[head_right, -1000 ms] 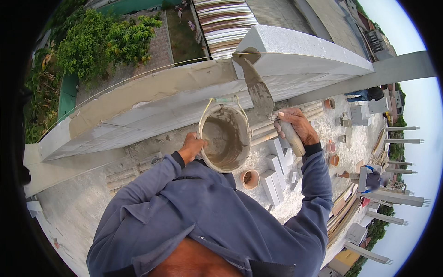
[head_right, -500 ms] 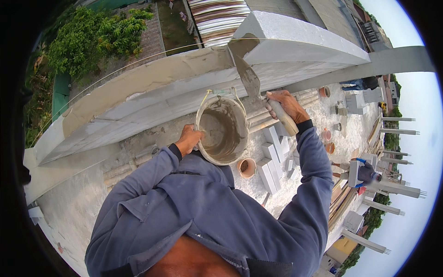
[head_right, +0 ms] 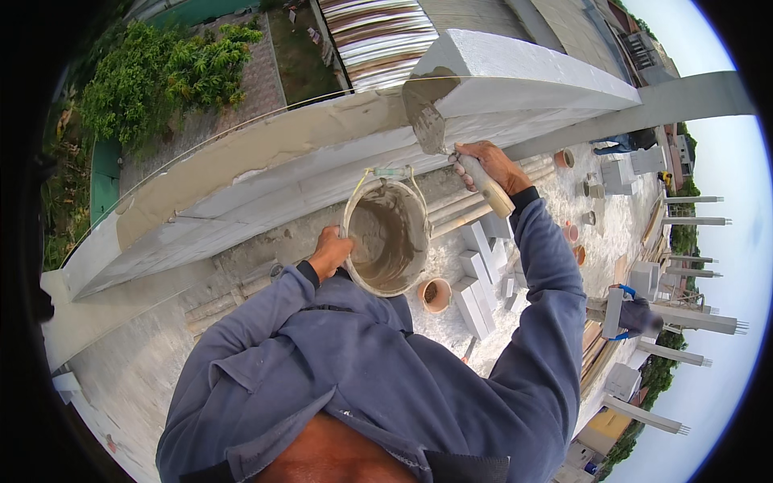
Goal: The person scoops cement from a bucket with a trowel and spreads it onto a wall. They then lift a large white tile, place it onto the cemented area, and tap it into position with a hammer. The person measures the wall with a tape measure and continues to apply cement and set tiles.
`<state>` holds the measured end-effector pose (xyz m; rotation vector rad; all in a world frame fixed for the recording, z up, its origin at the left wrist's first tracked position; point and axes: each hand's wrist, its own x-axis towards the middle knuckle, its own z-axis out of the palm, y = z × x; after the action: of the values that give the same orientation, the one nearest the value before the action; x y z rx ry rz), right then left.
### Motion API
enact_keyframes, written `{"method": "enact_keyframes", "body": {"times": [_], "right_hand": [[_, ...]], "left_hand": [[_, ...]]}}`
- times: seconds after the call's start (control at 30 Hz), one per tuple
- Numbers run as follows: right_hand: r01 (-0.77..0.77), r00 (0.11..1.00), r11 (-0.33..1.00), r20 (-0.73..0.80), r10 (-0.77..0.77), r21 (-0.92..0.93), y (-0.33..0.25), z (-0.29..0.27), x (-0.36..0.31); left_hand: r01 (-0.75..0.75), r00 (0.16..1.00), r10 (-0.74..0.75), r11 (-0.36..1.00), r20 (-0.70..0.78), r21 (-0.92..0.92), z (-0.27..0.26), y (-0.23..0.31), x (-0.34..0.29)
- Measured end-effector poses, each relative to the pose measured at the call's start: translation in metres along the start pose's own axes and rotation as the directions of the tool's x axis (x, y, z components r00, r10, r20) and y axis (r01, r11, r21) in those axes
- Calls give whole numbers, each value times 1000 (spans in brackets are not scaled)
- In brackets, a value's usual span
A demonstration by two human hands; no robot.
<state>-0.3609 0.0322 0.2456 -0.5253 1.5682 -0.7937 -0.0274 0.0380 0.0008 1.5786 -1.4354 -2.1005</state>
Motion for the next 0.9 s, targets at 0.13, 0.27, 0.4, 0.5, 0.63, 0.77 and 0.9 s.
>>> {"method": "enact_keyframes", "body": {"times": [0.13, 0.27, 0.4, 0.5, 0.63, 0.77, 0.9], "right_hand": [[0, 999, 993, -45, -5, -114, 3, -3, -23], [-32, 993, 981, -117, 9, -191, 1, -7, -57], [-25, 989, 977, -150, -7, -211, 6, 3, -109], [38, 976, 956, -193, -97, -290, 6, 14, -137], [248, 940, 897, -133, -314, -366, -9, 20, -103], [275, 949, 933, -87, -302, -233, -28, -1, -63], [169, 972, 975, -142, -189, -143, -5, -31, -108]], "left_hand": [[16, 1000, -17, 1000, 24, 15, -1, 6, -5], [24, 999, -24, 1000, -29, 7, 0, 8, -5], [2, 998, -2, 1000, 65, -6, 0, 4, 4], [-49, 997, 48, 999, 54, 21, 7, -1, 12], [-132, 990, 128, 987, 50, 87, 18, 2, 13], [-146, 984, 136, 985, 114, 88, 15, 14, -2], [-88, 993, 80, 991, 83, 102, 1, 13, -14]]}}
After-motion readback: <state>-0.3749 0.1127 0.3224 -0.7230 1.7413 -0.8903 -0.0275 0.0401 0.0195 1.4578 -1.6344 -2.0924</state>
